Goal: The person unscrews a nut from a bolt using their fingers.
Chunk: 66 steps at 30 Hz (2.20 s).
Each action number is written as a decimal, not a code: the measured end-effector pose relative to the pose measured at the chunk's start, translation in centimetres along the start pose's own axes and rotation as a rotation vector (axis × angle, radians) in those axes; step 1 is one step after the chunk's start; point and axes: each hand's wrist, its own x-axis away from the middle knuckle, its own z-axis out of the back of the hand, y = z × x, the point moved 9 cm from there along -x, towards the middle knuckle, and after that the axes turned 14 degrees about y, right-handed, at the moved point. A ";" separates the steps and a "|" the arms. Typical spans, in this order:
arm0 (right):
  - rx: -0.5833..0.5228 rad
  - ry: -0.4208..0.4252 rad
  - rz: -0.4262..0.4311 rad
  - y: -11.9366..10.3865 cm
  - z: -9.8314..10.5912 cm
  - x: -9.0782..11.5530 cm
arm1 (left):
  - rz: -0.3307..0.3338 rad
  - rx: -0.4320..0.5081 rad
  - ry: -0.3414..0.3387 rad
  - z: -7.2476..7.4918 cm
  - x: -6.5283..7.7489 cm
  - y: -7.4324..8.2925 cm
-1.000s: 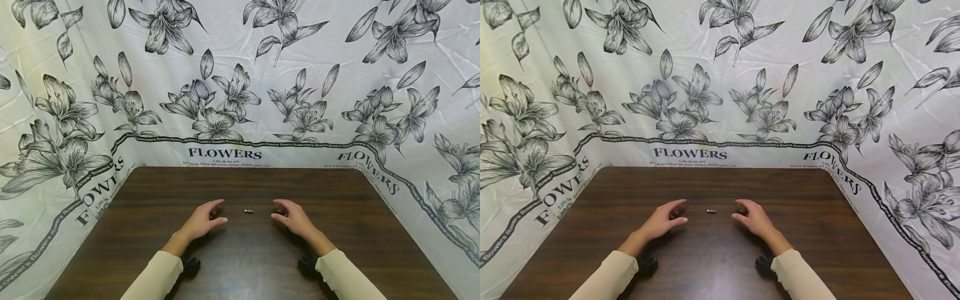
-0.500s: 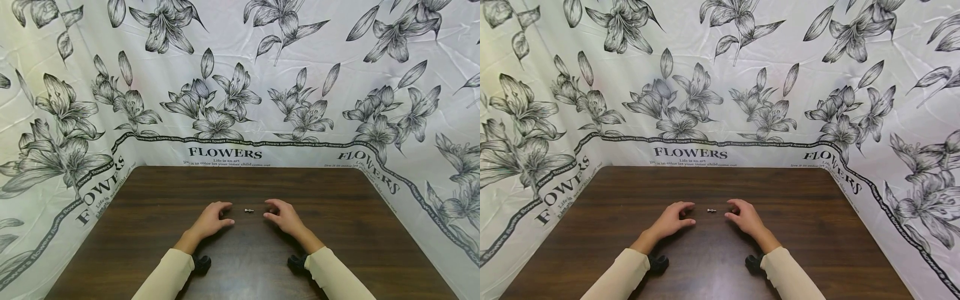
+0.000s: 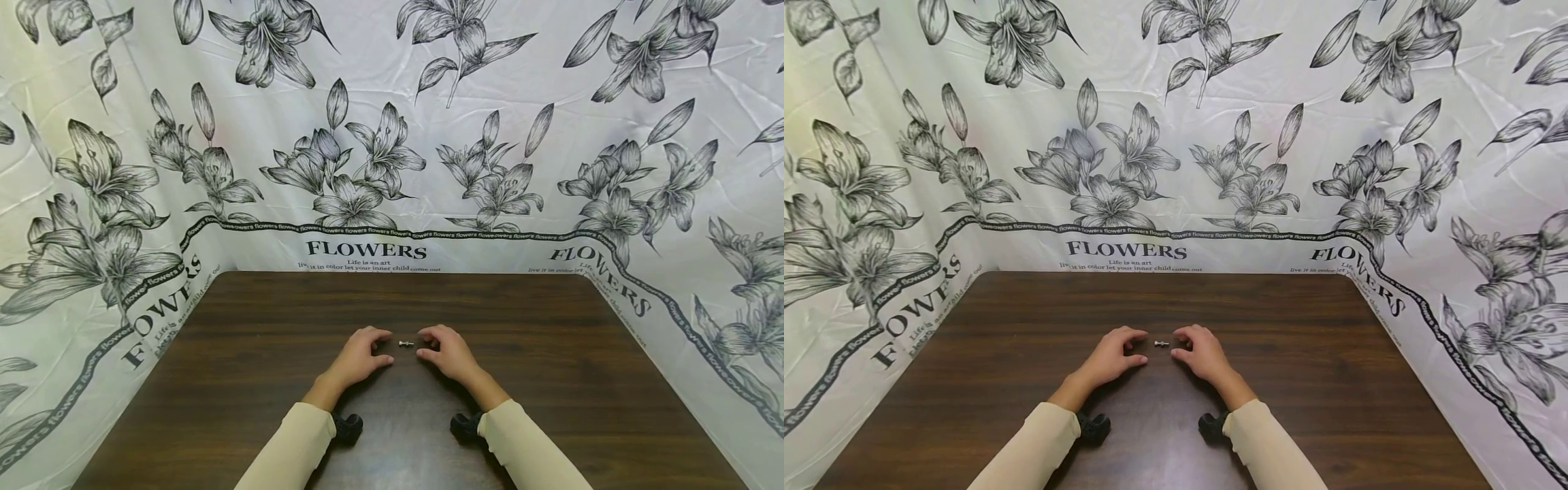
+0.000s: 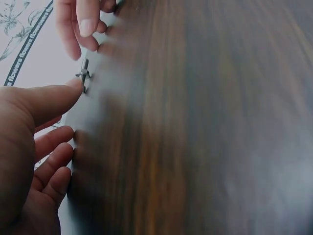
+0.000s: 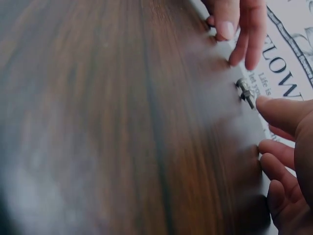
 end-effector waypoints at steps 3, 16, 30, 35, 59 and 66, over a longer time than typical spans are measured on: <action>0.012 0.014 -0.007 -0.1 -0.2 -0.1 | -0.006 -0.016 0.002 -0.4 -0.2 0.3; 0.184 0.013 -0.115 -0.2 -0.9 -0.4 | 0.099 -0.242 0.122 -1.4 -1.0 0.5; 0.223 0.038 -0.155 0.0 -1.2 -0.5 | 0.102 -0.342 0.163 -1.7 -1.4 1.0; 0.234 0.040 -0.155 -0.1 -1.3 -0.5 | 0.107 -0.343 0.172 -1.8 -1.4 0.9; -0.077 0.161 -0.128 -0.3 -1.1 -0.7 | 0.081 -0.186 0.253 -0.9 -0.8 1.4; -0.175 0.124 -0.166 -0.5 -1.3 -0.7 | 0.076 -0.136 0.296 -0.4 -0.4 2.1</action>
